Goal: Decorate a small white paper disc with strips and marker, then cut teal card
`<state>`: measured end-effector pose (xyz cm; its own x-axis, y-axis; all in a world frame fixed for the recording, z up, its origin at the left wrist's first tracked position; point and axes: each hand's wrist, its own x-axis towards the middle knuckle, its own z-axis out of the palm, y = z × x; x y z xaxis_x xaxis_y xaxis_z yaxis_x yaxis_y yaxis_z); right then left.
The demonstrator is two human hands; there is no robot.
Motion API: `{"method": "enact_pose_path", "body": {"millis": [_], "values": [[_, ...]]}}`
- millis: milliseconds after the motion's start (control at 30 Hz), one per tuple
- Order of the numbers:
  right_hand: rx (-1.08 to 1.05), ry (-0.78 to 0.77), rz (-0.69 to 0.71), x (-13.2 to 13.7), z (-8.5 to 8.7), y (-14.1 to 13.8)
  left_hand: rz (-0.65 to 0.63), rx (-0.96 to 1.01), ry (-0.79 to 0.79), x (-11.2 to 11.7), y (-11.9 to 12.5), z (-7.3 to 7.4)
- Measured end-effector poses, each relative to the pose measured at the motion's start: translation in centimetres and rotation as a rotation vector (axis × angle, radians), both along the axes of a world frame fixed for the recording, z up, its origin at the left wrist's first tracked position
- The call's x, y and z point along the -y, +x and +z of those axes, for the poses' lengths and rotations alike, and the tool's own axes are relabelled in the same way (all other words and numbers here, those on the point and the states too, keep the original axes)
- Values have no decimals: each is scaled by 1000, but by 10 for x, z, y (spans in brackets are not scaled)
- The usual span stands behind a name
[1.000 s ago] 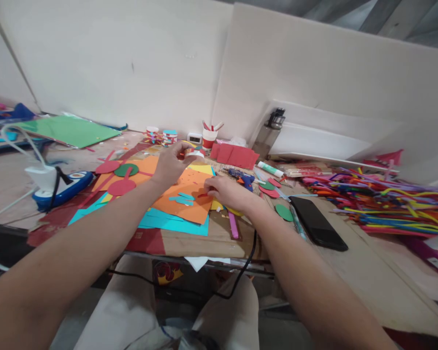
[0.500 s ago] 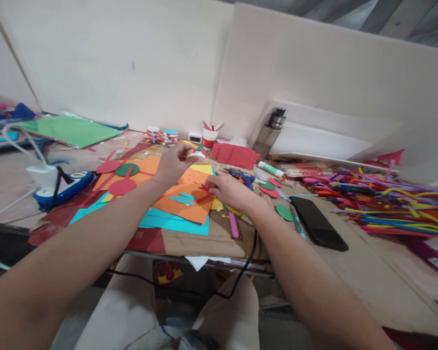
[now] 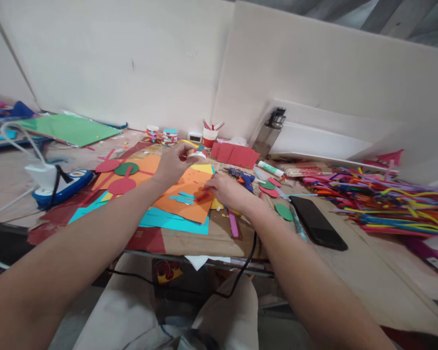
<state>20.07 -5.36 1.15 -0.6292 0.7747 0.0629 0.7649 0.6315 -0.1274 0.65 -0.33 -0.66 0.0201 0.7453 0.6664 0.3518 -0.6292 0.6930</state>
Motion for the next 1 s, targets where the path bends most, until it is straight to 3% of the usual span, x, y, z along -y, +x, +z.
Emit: {"method": "enact_pose_path", "body": {"millis": [133,267,467,633,833,1000], "values": [[-78,4,-31,5,3,0,-5,16,-11,0,0,0],[-311,-1,-166,9,6,6,-43,38,0,2,0,1],[-855,-15,-320,8,12,18,-256,65,39,9,2,3],[-1114,4,-329,18,23,17,-378,29,124,14,5,2],[-1188,50,-247,27,25,10,-460,-3,155,26,11,5],[-1166,68,-248,29,23,8,-449,-31,145,29,11,8]]}}
